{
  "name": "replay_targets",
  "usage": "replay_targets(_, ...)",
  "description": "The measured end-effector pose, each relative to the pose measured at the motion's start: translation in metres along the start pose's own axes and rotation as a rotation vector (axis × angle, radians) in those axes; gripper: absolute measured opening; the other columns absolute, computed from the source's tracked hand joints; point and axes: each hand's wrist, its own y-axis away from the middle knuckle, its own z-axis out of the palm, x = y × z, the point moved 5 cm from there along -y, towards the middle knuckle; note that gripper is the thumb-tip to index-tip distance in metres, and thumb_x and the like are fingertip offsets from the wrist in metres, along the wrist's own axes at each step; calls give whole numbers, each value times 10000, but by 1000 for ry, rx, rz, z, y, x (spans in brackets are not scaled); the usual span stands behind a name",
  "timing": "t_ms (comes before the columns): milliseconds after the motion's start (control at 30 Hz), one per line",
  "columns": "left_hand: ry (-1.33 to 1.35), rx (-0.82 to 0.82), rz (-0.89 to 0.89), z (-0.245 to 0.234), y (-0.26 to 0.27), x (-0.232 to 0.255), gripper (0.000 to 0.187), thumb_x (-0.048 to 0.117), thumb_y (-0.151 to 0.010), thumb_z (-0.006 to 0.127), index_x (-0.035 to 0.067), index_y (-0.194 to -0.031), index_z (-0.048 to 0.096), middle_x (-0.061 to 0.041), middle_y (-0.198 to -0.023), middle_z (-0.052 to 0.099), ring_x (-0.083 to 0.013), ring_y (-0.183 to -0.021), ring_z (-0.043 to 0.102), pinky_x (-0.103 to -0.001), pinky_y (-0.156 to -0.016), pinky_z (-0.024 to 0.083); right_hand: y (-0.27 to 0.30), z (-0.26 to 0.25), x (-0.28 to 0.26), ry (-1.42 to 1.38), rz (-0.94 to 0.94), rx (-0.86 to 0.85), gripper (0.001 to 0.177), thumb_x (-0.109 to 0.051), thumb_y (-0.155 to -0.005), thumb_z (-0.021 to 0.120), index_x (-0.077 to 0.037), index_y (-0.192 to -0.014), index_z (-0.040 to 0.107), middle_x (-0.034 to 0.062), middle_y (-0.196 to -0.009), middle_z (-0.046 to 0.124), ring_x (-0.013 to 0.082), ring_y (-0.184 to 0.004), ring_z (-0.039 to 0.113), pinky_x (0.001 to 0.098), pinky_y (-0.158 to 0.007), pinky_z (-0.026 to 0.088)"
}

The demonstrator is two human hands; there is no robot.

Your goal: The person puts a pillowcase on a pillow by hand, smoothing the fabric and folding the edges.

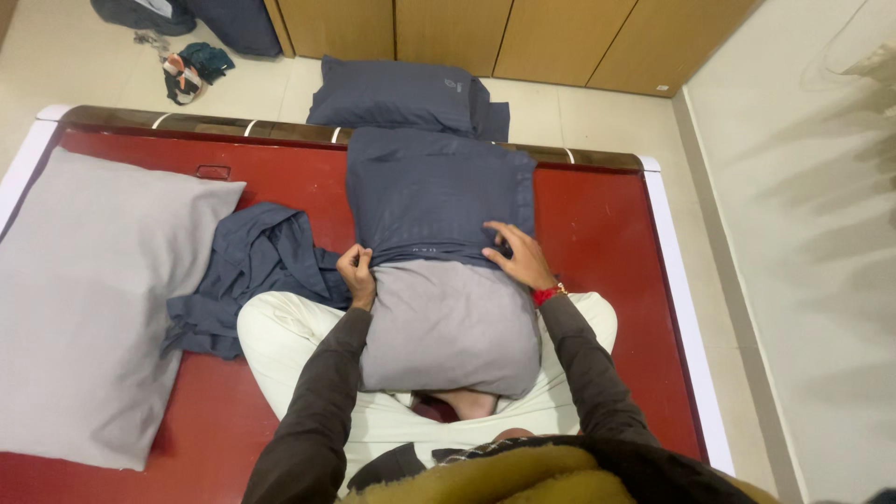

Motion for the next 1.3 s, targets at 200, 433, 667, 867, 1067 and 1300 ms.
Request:
replay_targets(200, -384, -75, 496, 17, 10, 122, 157, 69, -811, 663, -16, -910, 577, -125, -875, 573, -266, -784, 537, -380, -701, 404, -2, 46, 6, 95, -295, 231, 265, -267, -906, 707, -36, -1034, 684, 139, -879, 685, 376, -822, 660, 443, -723, 516)
replay_targets(433, -278, -351, 320, 18, 8, 47, 88, 27, -798, 550, -13, -726, 520, -108, -656, 517, -217, -583, 534, -324, -599, 382, 14, 63, 48, -142, -17, -253, 215, -224, -1024, 674, -31, -962, 745, 124, -734, 661, 270, -657, 581, 386, -651, 445)
replay_targets(667, -151, -331, 90, 19, 1, 17, 121, 22, -792, 600, -2, -776, 482, -115, -714, 441, -277, -694, 423, -365, -659, 322, 10, 41, 12, 215, -354, 417, 339, -204, -759, 755, -49, -1060, 741, 129, -957, 707, 333, -882, 671, 465, -841, 495)
replay_targets(867, -364, -282, 452, 30, 6, 66, 175, 49, -866, 667, -5, -1029, 630, -137, -1000, 629, -328, -977, 567, -417, -852, 447, -5, 95, 87, -15, -192, 261, 70, -43, -877, 666, -70, -926, 624, 136, -878, 688, 357, -905, 666, 406, -814, 505)
replay_targets(1067, -280, -328, -16, 18, -4, -5, 158, 88, -999, 621, -20, -885, 638, -93, -704, 539, -151, -703, 518, -316, -662, 441, 26, 71, 85, -236, -63, 117, 75, -10, -1039, 495, -19, -973, 530, 158, -830, 592, 368, -751, 617, 384, -717, 485)
replay_targets(1300, -254, -334, 17, 32, -2, 54, 108, 68, -900, 681, -5, -978, 672, -95, -848, 644, -163, -709, 591, -300, -675, 481, 27, 24, 47, 17, 328, -62, 248, -241, -945, 719, -109, -1149, 671, 177, -705, 601, 366, -684, 613, 411, -659, 454)
